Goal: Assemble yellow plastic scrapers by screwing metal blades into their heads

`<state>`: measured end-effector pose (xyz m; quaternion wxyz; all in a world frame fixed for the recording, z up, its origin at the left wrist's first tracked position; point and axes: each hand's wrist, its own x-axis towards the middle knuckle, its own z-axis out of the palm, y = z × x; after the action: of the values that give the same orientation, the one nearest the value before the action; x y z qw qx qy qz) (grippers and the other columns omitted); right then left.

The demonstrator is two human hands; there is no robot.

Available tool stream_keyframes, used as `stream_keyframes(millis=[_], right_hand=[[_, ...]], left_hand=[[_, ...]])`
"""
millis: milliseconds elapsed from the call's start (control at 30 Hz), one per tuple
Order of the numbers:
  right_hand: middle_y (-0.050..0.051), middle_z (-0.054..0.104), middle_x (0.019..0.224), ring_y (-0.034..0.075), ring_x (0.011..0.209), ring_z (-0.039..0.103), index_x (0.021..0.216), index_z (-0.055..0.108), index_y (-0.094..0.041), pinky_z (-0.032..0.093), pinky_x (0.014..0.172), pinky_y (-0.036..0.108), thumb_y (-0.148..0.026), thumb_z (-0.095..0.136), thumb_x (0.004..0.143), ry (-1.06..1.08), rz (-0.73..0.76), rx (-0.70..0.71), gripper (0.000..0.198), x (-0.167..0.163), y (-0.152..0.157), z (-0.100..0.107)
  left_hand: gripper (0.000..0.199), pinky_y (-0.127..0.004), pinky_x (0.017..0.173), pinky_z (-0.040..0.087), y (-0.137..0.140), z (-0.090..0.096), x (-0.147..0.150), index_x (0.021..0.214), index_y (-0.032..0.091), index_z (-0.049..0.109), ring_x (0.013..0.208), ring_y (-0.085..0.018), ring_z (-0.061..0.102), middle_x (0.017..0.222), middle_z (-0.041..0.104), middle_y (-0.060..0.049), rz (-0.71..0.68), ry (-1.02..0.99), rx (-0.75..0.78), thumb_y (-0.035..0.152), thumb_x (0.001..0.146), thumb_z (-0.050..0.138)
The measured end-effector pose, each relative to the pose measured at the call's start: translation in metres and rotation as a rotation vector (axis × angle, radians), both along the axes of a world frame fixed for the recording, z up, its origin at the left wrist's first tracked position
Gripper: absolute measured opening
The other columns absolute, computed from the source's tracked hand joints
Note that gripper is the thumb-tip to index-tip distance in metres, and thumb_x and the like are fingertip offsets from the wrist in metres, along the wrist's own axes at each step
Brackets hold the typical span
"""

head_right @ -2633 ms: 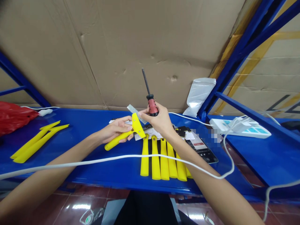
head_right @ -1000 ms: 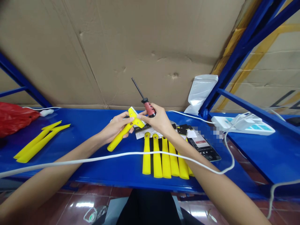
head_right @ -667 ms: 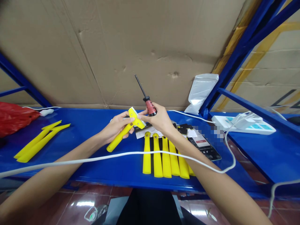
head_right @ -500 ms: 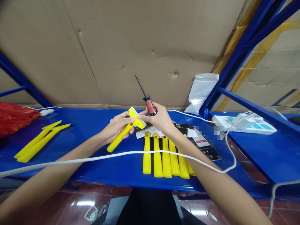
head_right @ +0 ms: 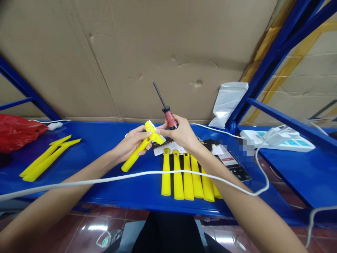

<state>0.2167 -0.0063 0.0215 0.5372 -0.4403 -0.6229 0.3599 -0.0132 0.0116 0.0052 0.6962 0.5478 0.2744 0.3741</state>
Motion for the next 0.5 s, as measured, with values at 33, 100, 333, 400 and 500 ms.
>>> stream_keyframes(millis=[33,100,333,400,500], right_hand=[[0.008,0.087,0.098,0.024,0.084,0.069,0.084,0.063,-0.025,0.053,0.080,0.042,-0.043,0.105,0.070,0.001,0.001,-0.002,0.048,-0.0003,-0.0004,0.0002],[0.008,0.087,0.098,0.025,0.084,0.070,0.084,0.062,-0.025,0.055,0.080,0.043,-0.044,0.105,0.070,0.009,-0.001,-0.010,0.049,-0.0013,-0.0007,0.0001],[0.008,0.086,0.096,0.026,0.084,0.073,0.083,0.060,-0.026,0.058,0.085,0.046,-0.049,0.107,0.067,0.051,-0.026,-0.024,0.055,-0.0052,-0.0009,-0.0016],[0.008,0.086,0.096,0.026,0.083,0.072,0.082,0.060,-0.026,0.058,0.085,0.045,-0.050,0.107,0.067,0.052,-0.027,-0.013,0.055,-0.0060,-0.0019,-0.0011],[0.008,0.085,0.095,0.027,0.085,0.073,0.082,0.060,-0.026,0.058,0.087,0.046,-0.052,0.107,0.067,0.048,-0.031,0.001,0.056,-0.0068,-0.0031,-0.0005]], left_hand=[[0.041,-0.018,0.038,0.045,-0.0001,0.0004,-0.0002,0.121,0.019,0.062,0.060,-0.015,0.071,0.087,0.077,-0.005,0.002,-0.004,0.000,0.037,0.095,0.089],[0.043,-0.018,0.038,0.046,-0.0003,0.0011,-0.0006,0.121,0.019,0.061,0.060,-0.015,0.071,0.085,0.076,-0.004,0.002,-0.008,-0.001,0.038,0.094,0.090],[0.049,-0.018,0.039,0.044,0.0014,-0.0011,-0.0016,0.117,0.021,0.058,0.057,-0.015,0.070,0.082,0.077,-0.004,0.003,0.002,0.015,0.040,0.090,0.094],[0.048,-0.018,0.039,0.044,0.0019,-0.0019,-0.0019,0.115,0.022,0.057,0.054,-0.015,0.068,0.079,0.077,-0.003,0.003,0.012,0.030,0.041,0.090,0.094],[0.048,-0.018,0.040,0.044,0.0021,-0.0016,-0.0022,0.115,0.022,0.057,0.053,-0.014,0.067,0.074,0.076,-0.002,0.009,0.028,0.057,0.043,0.090,0.094]])
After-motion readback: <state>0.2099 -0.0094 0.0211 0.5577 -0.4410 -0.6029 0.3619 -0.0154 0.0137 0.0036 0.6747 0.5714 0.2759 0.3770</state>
